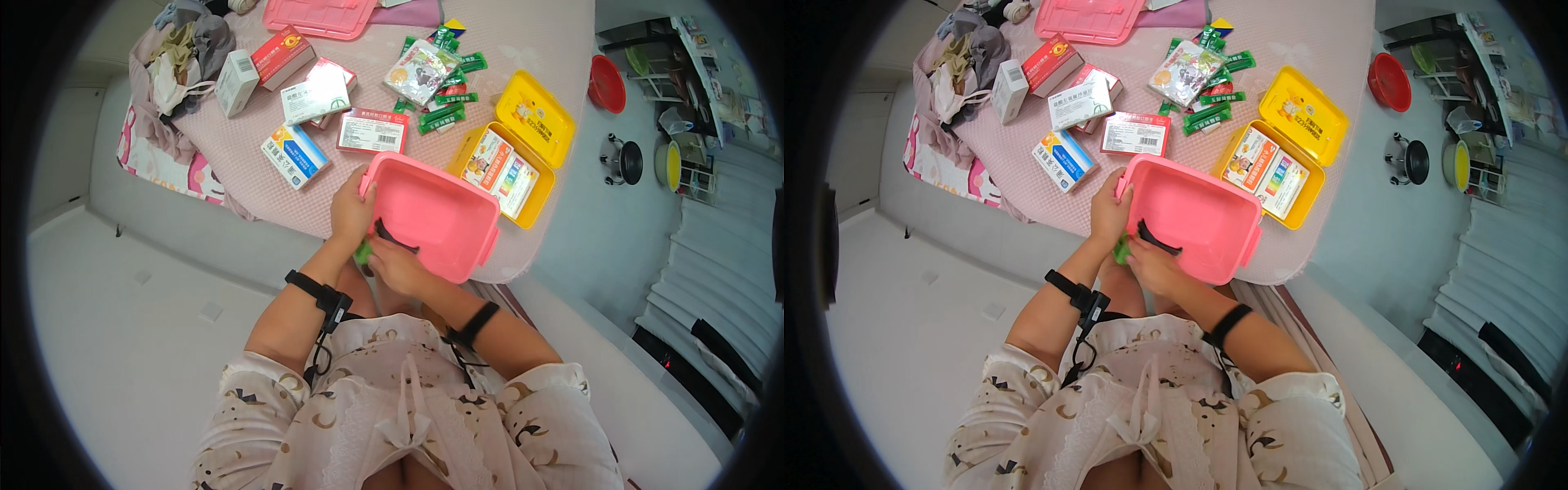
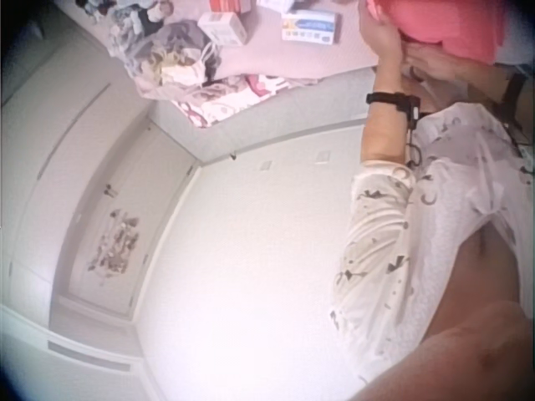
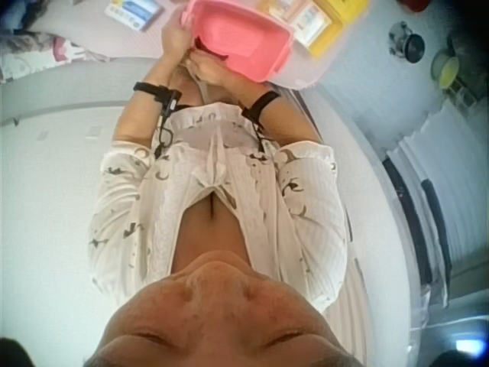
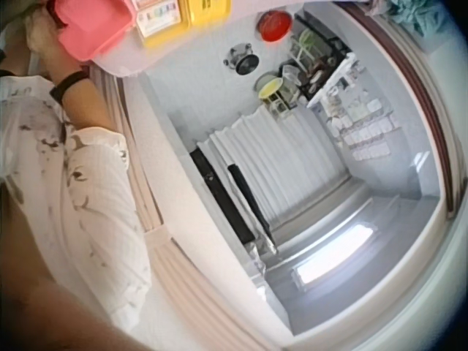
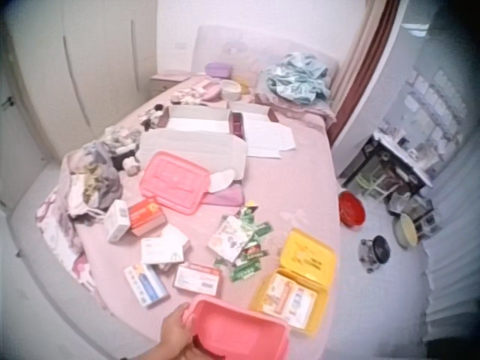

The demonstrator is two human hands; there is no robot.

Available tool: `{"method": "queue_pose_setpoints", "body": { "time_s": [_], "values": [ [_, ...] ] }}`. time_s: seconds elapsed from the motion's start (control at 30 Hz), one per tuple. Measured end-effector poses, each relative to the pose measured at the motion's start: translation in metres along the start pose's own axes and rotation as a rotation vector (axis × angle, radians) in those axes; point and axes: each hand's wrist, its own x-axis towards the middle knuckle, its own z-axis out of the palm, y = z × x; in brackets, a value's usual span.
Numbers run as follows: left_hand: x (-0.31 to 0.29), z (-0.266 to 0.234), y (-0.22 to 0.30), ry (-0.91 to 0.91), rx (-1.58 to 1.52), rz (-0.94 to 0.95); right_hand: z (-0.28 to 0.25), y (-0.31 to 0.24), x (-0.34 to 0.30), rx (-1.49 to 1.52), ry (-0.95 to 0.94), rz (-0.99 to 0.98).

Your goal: The person wipes the interior and exterior of pink plastic storage bins with a green cloth and places several boxes of medication and packets inside them.

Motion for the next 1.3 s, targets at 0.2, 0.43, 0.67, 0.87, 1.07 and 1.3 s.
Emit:
{"method": "queue_pose_setpoints", "body": {
  "time_s": [0.2,0.43,0.67,0.87,1.07,1.3],
  "values": [
    [0.016,-0.007,0.02,-0.146,-0.028,0.041,-0.075,0.056,-0.091,-0.478,-0.173,0.079],
    [0.014,0.0,0.014,-0.194,0.085,0.12,-0.135,0.075,-0.045,-1.266,0.087,-0.128],
    [0.015,-0.003,0.018,-0.143,0.085,0.076,-0.098,0.052,-0.061,-0.691,-0.093,-0.006],
    [0.014,-0.004,0.018,-0.174,-0.01,0.048,-0.136,0.038,-0.038,-0.724,0.807,-0.058],
    [0.02,-0.001,0.004,-0.208,-0.071,0.046,-0.123,0.036,0.037,-0.333,0.685,0.072],
    [0.024,0.005,-0.006,-0.156,0.017,0.059,-0.104,0.006,0.095,-0.551,0.669,-0.279]
  ]
}}
